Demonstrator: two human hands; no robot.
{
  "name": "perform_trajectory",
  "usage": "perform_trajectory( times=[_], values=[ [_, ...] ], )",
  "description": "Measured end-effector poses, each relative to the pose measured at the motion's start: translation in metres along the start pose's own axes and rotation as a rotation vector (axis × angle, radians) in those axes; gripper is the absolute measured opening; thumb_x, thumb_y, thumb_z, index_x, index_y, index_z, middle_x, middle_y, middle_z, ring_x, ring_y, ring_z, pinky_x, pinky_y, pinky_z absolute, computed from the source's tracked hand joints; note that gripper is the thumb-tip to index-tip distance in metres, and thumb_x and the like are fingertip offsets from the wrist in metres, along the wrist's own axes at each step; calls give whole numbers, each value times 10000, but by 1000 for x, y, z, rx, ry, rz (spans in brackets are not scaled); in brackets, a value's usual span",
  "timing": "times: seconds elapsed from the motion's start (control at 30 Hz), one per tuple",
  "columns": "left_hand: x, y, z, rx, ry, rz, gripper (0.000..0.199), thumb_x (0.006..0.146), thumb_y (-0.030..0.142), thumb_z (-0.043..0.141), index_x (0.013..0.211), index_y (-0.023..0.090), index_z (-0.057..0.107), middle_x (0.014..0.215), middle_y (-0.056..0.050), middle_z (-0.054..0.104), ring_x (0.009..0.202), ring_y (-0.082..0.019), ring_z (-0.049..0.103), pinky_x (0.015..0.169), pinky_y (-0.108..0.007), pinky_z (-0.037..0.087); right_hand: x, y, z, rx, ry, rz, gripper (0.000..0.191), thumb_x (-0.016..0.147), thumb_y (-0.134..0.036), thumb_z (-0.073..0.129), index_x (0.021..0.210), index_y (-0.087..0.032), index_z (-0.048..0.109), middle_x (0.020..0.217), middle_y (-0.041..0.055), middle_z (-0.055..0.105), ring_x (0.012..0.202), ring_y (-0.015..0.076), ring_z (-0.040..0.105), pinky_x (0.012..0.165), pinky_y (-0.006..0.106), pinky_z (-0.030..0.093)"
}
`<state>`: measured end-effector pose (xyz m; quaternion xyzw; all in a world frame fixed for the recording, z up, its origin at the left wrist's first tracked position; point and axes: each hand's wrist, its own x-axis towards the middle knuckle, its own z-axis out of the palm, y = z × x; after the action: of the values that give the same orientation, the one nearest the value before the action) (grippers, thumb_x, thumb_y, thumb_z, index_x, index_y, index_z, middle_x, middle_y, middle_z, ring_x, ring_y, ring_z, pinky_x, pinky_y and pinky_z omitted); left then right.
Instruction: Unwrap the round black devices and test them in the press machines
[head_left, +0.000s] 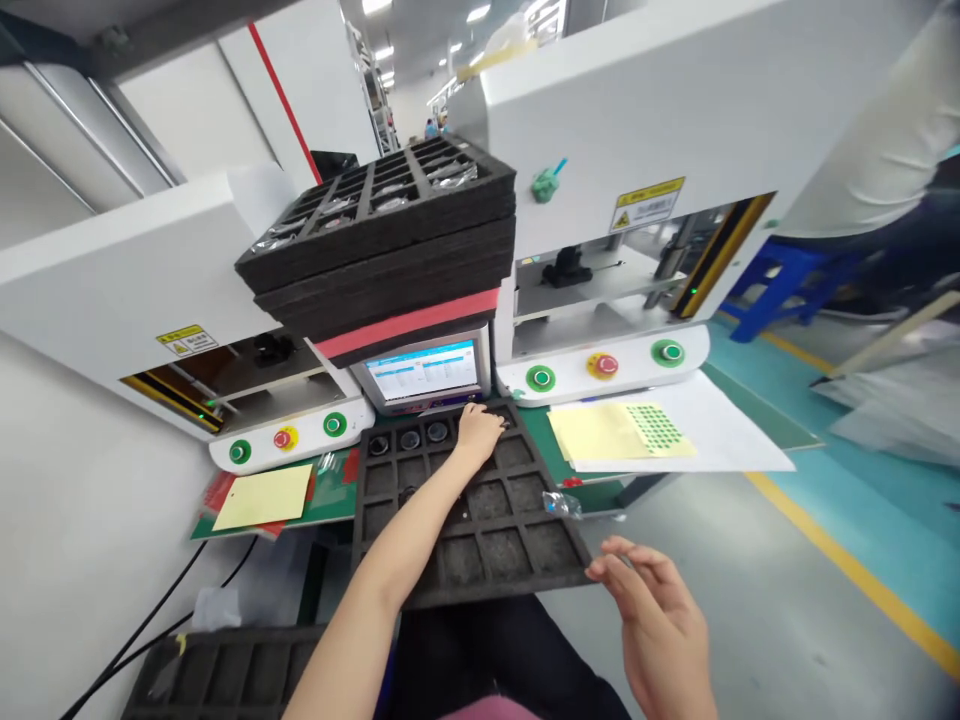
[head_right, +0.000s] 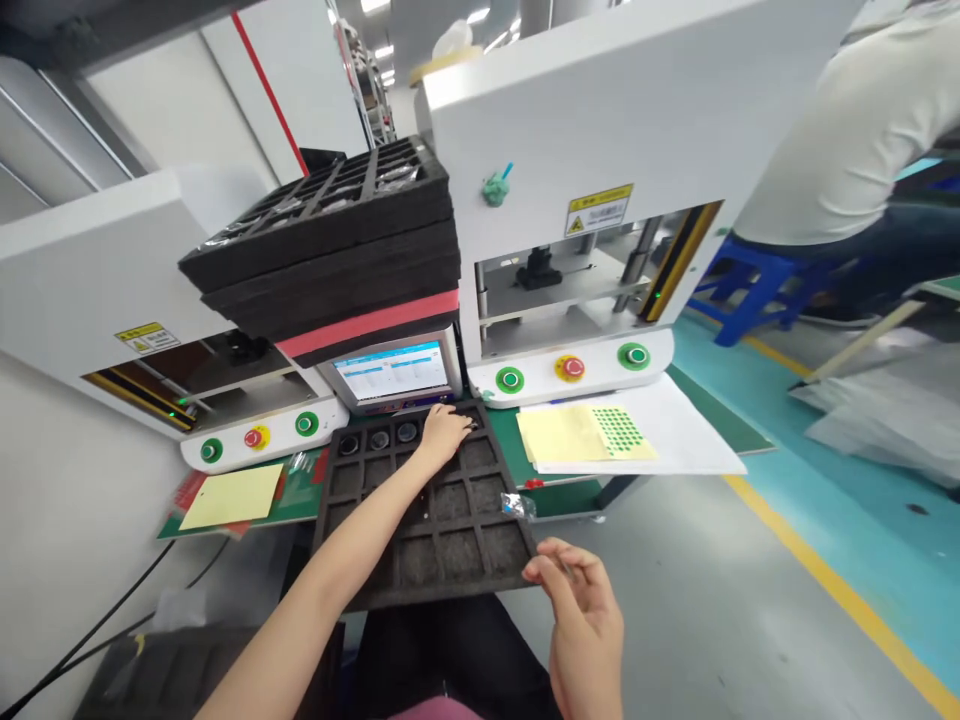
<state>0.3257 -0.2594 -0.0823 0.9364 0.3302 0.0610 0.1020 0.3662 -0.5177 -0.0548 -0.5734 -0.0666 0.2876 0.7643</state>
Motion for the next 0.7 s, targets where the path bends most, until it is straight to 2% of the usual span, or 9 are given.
perform_trajectory(
  times=[0.13, 0.23, 0.37, 0.47, 0.53, 0.6, 0.7],
  values=[
    [-20, -9, -10, -30, -82, 12, 286, 903, 308, 642, 1147, 158, 640, 1276, -97, 623, 1190, -247, 584, 1041, -507, 453, -3, 4, -3, -85, -64, -17, 373, 652, -446, 783, 757, -212, 511, 823, -3, 634, 577, 116, 599, 597, 282, 509],
    [-53, -17, -20, -52, -36, -50, 284, 919, 215, 598, 1193, 155, 641, 1359, -118, 597, 1288, -247, 529, 1116, -480, 384, -11, 9, -5, -174, -130, -68, 333, 729, -449, 729, 794, -221, 496, 838, -3, 628, 595, 114, 597, 620, 286, 514],
    [-107, -25, -33, -73, 47, -159, 271, 924, 169, 549, 1164, 159, 674, 1292, -108, 659, 1232, -217, 586, 1098, -388, 415, -5, 14, -7, -376, -241, -214, 264, 810, -455, 648, 834, -232, 510, 830, 20, 661, 624, 153, 629, 638, 318, 532],
    [-147, -32, -39, -83, 103, -248, 243, 911, 177, 561, 1116, 177, 692, 1261, -90, 679, 1198, -221, 609, 1071, -388, 444, 28, 17, 8, -602, -424, -346, 292, 774, -478, 659, 920, -227, 629, 933, 96, 718, 838, 275, 689, 797, 437, 540],
    [-171, -38, -40, -78, 150, -332, 254, 918, 180, 542, 1131, 162, 679, 1261, -116, 670, 1198, -243, 604, 1064, -417, 451, 61, 21, 28, -726, -533, -441, 372, 759, -512, 649, 989, -221, 655, 1107, 139, 706, 1058, 353, 649, 952, 519, 479],
    [-191, -45, -38, -76, 176, -402, 281, 897, 187, 578, 1162, 138, 659, 1265, -150, 656, 1194, -272, 600, 1050, -445, 461, 93, 30, 51, -819, -647, -514, 416, 785, -527, 624, 1052, -209, 650, 1242, 151, 661, 1215, 360, 574, 1063, 521, 411],
    [-209, -51, -33, -89, 173, -447, 372, 810, 184, 699, 1176, 140, 647, 1274, -157, 644, 1182, -298, 595, 1032, -462, 475, 128, 51, 78, -949, -779, -575, 465, 835, -525, 615, 1135, -170, 636, 1307, 173, 620, 1249, 328, 558, 1109, 503, 378]
  ],
)
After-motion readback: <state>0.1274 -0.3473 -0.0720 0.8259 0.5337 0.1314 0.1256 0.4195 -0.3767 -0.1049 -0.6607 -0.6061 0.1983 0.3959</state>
